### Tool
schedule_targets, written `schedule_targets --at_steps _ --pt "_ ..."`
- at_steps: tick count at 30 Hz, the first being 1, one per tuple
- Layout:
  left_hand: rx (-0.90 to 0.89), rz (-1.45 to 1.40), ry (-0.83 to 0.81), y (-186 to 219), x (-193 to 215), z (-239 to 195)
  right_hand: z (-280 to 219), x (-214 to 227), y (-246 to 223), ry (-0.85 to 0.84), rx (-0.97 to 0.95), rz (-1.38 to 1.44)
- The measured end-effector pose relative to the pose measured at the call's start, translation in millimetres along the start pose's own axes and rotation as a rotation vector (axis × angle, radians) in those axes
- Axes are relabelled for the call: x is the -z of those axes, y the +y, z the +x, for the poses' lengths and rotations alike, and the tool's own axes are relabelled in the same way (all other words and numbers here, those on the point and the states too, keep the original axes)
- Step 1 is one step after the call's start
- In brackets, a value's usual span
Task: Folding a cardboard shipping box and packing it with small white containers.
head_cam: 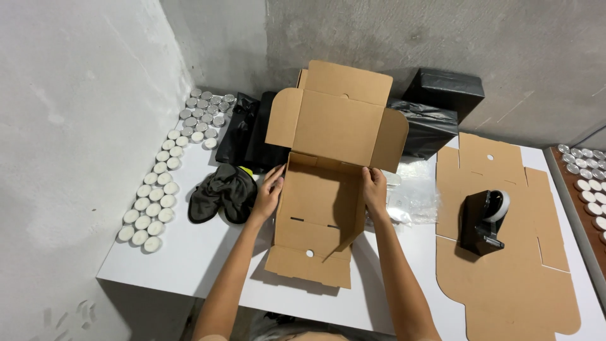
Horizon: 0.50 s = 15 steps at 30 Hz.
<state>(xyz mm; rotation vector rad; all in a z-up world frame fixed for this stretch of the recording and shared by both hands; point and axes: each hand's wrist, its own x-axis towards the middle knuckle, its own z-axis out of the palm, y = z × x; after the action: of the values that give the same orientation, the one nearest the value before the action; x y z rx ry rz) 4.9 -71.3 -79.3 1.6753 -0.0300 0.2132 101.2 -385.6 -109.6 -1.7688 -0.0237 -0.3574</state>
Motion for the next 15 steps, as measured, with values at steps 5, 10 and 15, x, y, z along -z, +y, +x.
schedule_targets --at_steps 5,10,15 --pt "-0.045 -0.250 0.009 -24 -18 10 2 -3 0 -0.055 0.072 -0.123" --pt "-0.046 -0.273 -0.008 -20 -25 12 -21 -8 -60 0.044 0.246 -0.229" --pt "-0.109 -0.279 0.049 -35 -22 17 -32 -11 -98 0.231 0.289 -0.218"
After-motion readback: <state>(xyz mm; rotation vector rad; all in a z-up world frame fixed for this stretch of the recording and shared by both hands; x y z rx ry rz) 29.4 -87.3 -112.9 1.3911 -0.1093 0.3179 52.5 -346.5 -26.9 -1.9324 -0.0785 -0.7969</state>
